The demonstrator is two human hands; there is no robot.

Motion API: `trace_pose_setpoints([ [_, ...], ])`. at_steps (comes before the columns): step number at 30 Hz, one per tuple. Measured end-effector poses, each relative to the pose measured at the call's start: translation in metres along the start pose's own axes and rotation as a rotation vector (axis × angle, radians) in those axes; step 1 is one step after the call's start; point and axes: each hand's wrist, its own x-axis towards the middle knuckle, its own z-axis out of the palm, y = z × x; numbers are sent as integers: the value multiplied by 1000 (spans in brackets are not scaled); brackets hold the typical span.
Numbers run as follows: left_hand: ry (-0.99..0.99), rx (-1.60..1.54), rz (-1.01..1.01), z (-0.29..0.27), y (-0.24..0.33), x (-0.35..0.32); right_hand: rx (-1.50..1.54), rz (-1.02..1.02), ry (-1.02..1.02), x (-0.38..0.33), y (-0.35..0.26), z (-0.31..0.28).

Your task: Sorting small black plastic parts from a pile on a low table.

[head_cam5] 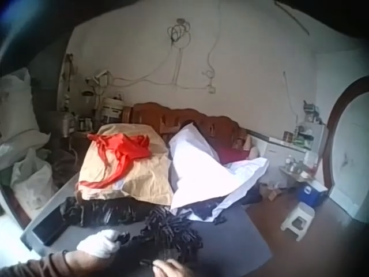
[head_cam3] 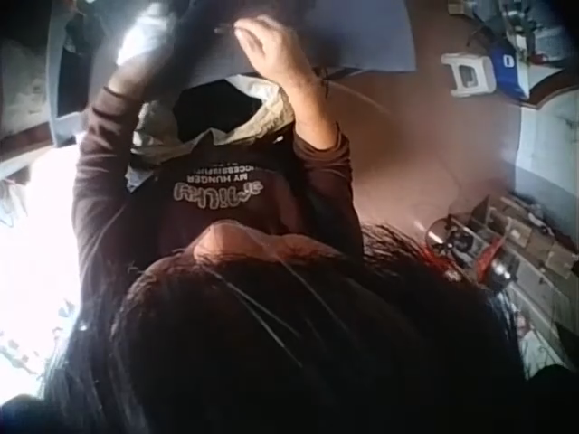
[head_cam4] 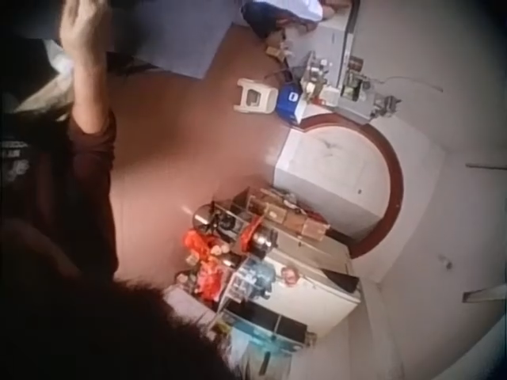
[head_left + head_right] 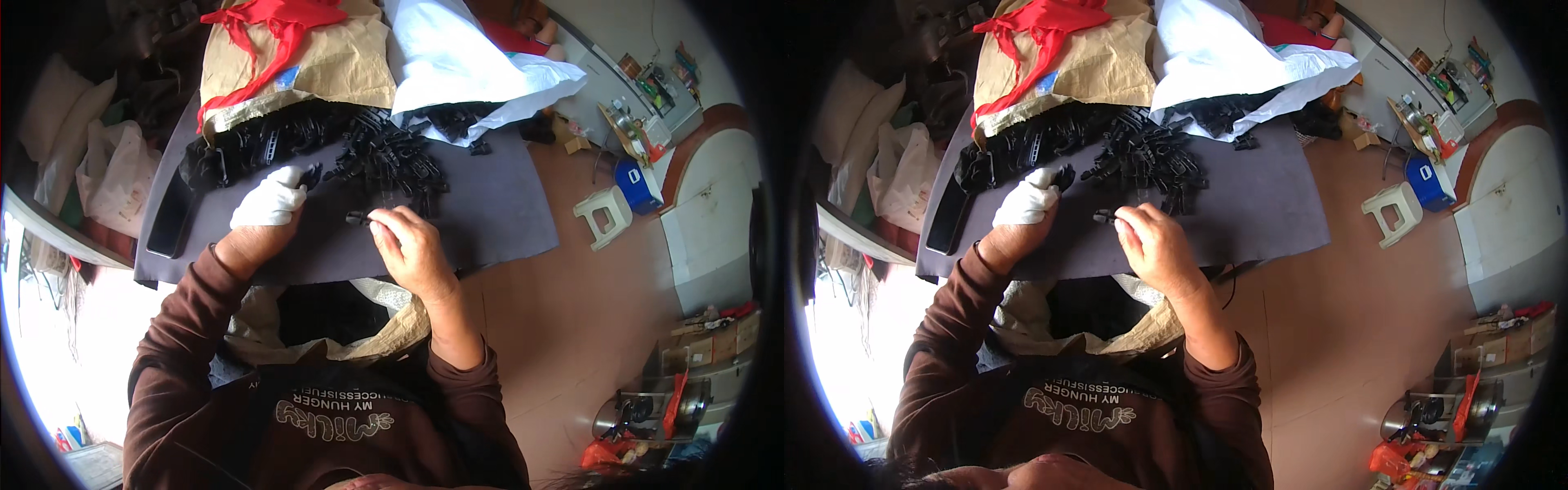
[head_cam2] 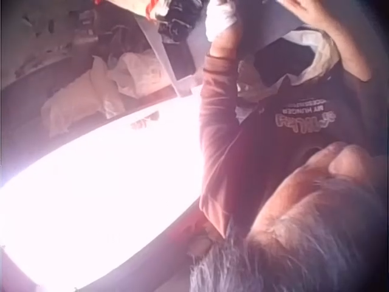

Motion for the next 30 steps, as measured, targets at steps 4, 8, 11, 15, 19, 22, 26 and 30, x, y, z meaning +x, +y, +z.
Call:
trace_pose_setpoints([
  [4, 186, -112, 190, 0, -6, 4, 53, 8, 15, 2, -7, 2],
  [8, 260, -193, 165, 0, 1, 8, 66, 43, 21, 2, -7, -2],
  [11, 8, -167, -27, -2, 6, 10, 81, 52, 17, 1, -5, -2],
  [15, 80, -181, 58, 2, 7, 15, 72, 23, -14, 0, -1, -2],
  [19, 95, -190, 91, 14, -9, 18, 68, 35, -20, -1, -1, -1],
  [22, 77, -220, 71, 15, -11, 18, 61, 55, -1, 0, 0, -1],
  [26, 364, -248, 316, 14, -15, 18, 65, 50, 1, 1, -1, -1],
  [30, 327, -506, 142, 4, -9, 14, 82, 30, 33, 3, -4, -1],
])
